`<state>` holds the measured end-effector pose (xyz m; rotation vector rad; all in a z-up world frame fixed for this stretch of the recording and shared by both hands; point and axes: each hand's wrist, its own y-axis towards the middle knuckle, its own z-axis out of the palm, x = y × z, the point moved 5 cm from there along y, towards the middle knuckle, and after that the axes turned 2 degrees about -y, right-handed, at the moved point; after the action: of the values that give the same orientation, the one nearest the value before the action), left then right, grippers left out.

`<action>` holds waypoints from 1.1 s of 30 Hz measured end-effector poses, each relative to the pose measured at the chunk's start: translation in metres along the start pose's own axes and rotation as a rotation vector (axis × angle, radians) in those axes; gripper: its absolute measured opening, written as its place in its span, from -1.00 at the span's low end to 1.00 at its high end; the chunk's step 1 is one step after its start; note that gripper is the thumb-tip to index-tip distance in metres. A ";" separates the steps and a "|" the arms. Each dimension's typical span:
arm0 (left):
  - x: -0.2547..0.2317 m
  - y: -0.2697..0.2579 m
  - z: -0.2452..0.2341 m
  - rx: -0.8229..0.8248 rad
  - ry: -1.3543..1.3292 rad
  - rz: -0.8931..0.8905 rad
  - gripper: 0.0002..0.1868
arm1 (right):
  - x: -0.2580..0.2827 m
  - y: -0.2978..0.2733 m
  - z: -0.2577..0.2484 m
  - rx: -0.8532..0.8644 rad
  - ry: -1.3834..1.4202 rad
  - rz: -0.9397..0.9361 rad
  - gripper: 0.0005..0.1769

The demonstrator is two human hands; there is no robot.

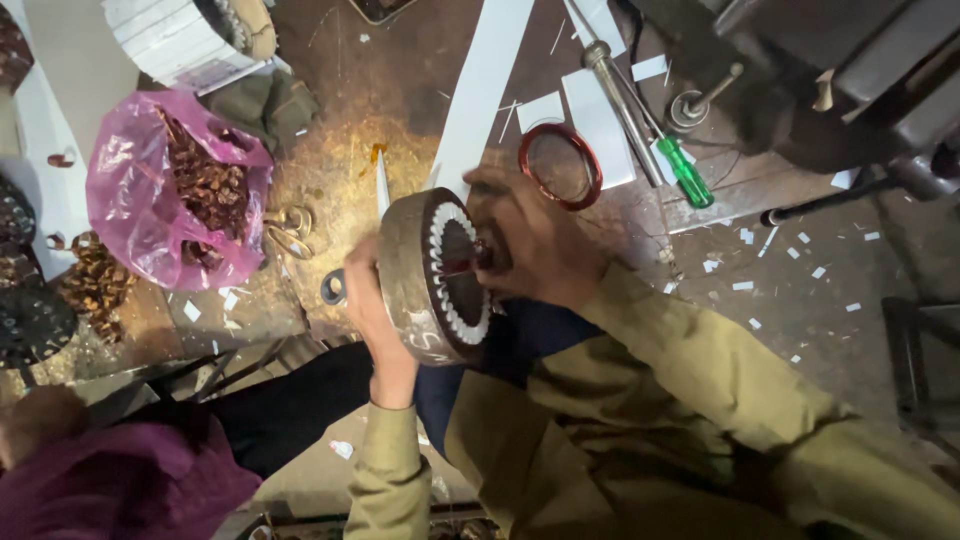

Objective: The person winds copper wire around a motor stator, inserting white insulating strips into the slots and tapping them in with a wooden mallet. They then use a metal hammer to further secure the insulation.

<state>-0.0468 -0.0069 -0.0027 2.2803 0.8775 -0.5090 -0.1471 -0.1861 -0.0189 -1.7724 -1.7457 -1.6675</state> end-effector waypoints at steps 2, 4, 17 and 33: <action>0.003 0.009 0.006 0.064 -0.131 0.082 -0.44 | 0.004 -0.002 -0.001 0.015 0.009 -0.106 -0.49; 0.013 0.011 0.009 0.180 -0.193 0.109 -0.41 | 0.001 -0.004 0.003 0.106 0.067 -0.070 -0.42; 0.004 0.023 0.001 0.276 -0.093 0.166 -0.58 | -0.006 -0.001 0.005 0.168 0.016 -0.009 -0.57; 0.007 -0.001 -0.004 0.273 -0.050 0.369 -0.70 | 0.003 -0.006 0.036 0.246 -0.286 -0.347 -0.81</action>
<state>-0.0421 0.0001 -0.0044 2.5855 0.3630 -0.5402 -0.1316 -0.1563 -0.0337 -1.7377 -2.3824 -1.2710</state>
